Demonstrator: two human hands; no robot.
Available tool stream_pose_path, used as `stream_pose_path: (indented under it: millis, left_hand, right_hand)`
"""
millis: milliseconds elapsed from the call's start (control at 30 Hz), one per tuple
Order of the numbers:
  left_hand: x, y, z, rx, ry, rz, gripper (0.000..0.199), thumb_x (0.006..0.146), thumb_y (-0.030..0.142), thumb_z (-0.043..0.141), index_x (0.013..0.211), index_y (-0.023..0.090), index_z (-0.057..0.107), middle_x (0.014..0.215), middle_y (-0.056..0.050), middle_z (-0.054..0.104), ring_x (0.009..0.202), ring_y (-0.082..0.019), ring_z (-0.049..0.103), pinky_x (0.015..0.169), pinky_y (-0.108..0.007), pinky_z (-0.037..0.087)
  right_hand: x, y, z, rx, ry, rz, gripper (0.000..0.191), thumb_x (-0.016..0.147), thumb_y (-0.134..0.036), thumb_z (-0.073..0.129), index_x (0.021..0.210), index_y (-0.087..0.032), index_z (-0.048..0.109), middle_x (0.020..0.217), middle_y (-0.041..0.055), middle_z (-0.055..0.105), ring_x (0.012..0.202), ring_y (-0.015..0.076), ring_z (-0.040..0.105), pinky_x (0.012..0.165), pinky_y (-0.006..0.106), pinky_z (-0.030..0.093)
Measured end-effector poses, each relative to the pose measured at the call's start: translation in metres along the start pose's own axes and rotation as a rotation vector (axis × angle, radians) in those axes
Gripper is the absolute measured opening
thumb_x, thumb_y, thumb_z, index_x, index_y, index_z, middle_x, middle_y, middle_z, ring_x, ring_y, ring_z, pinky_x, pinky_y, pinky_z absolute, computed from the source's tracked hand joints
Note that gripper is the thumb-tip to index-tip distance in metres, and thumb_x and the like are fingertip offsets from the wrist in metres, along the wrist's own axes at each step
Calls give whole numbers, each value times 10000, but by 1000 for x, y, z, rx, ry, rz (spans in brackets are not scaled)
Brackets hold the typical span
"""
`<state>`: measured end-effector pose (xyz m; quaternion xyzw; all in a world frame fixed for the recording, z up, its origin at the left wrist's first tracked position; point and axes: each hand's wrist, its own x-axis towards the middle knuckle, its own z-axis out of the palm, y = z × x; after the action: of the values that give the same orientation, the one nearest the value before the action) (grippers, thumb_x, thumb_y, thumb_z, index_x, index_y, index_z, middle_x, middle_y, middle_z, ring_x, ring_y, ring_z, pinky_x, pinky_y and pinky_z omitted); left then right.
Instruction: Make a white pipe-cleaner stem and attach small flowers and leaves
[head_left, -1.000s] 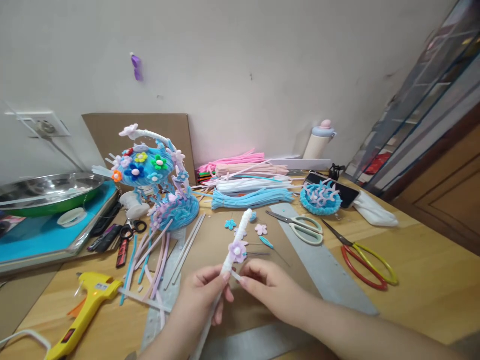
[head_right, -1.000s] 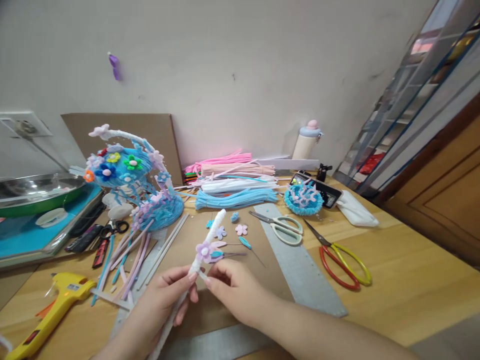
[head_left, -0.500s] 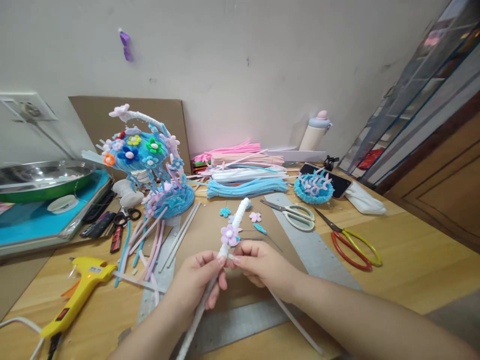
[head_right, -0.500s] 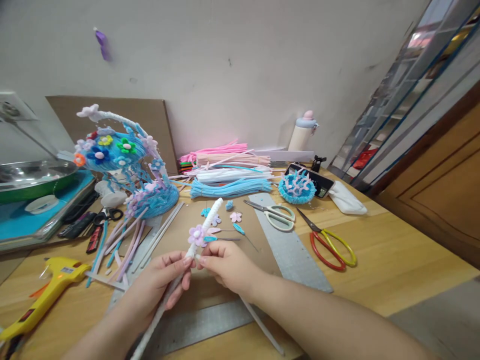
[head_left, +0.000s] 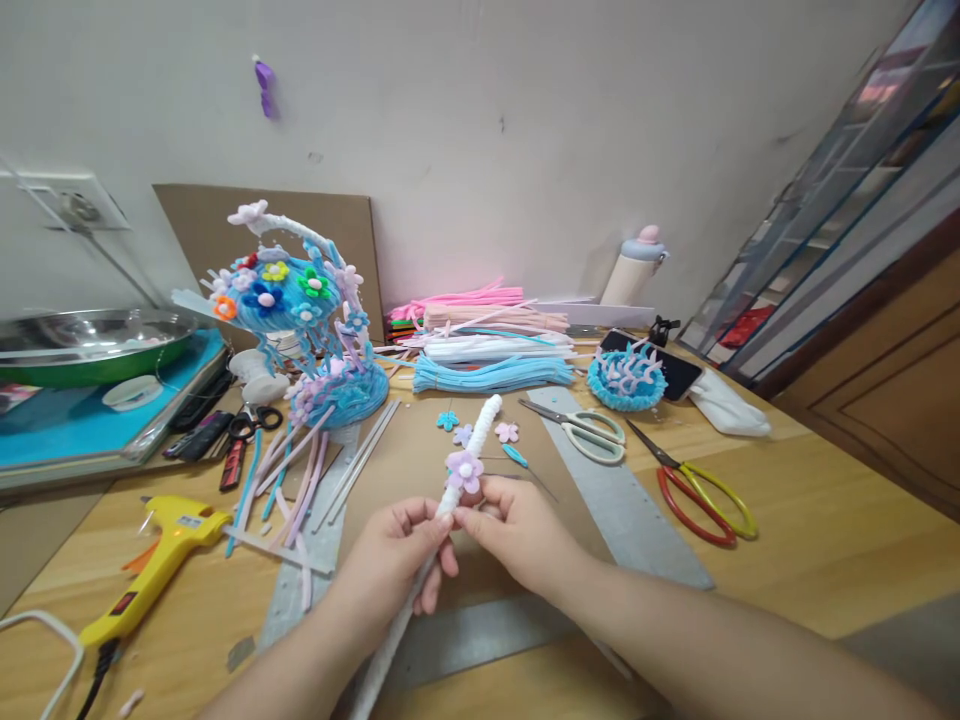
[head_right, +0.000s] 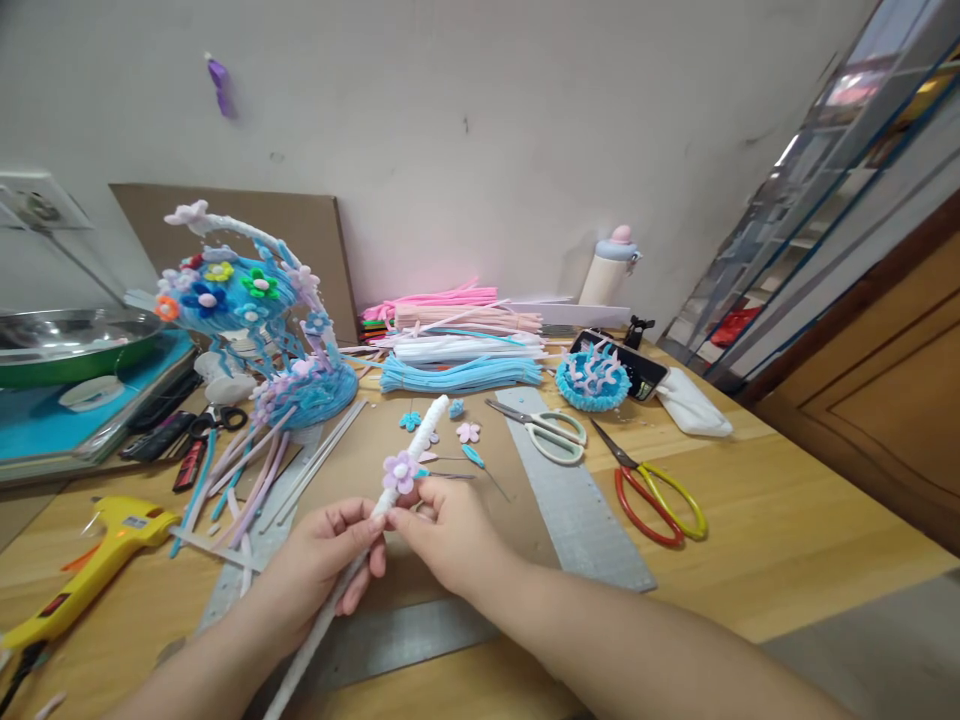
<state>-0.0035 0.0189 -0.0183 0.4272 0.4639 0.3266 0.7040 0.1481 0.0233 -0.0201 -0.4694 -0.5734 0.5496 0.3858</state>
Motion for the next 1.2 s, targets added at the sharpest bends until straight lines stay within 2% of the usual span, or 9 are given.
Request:
stream_pose_path:
  millis: [133,300,567,733,900,1100,1200]
  left_hand:
    - [-4,1,5,8,27,35,302,716,429,616,701,140,528,509,4,616,260,-46,438,270,-132,268]
    - [-10,1,10,6,39,59,282,746,407,587,691,135,538,547,-15,634,267,-48,442,271,-140,277]
    - [-9,8,6,-52,15,18,263,749,390,580,692,139,526,533,-5,616,266,-63,461,260,-141,276]
    - [-14,12,6,-159,-143,-7,215,823,342,490,794,138,551,456,8,562,259,-53,410,258,-131,226]
    - [-12,9,0,-179,-235,-38,318,866,343,421,705,112,569,373,3,491,244,-32,338,280,-135,191]
    - [-10,8,-1,-310,-155,-98,190,828,283,497,717,140,555,453,23,506,278,-40,381,307,-141,261]
    - [-11,9,-1,-318,-173,-110,209,832,288,484,727,132,573,439,20,495,282,-42,384,308,-138,258]
  right_hand:
    - [-4,7,6,-156,115,-44,156,744,-268,559,761,-137,643,624,-16,538,525,81,362,478,199,281]
    - [-4,19,11,-227,193,-91,146,749,-256,539,786,-156,639,594,-27,529,491,79,355,458,200,280]
    - [-4,10,10,-231,157,-175,194,803,-247,498,658,-165,598,590,-17,559,551,100,451,540,207,340]
    - [-3,13,11,-224,101,-155,208,821,-234,480,671,-175,611,526,-24,547,489,97,453,500,208,337]
    - [-5,10,8,-188,81,-189,247,823,-222,483,610,-172,597,545,-17,579,549,107,496,557,208,366]
    - [-6,3,5,-133,96,-215,161,792,-213,528,702,-175,656,686,-12,645,668,129,564,631,206,404]
    - [-7,2,6,-110,80,-194,170,797,-209,519,693,-171,647,656,-12,633,644,125,561,614,205,405]
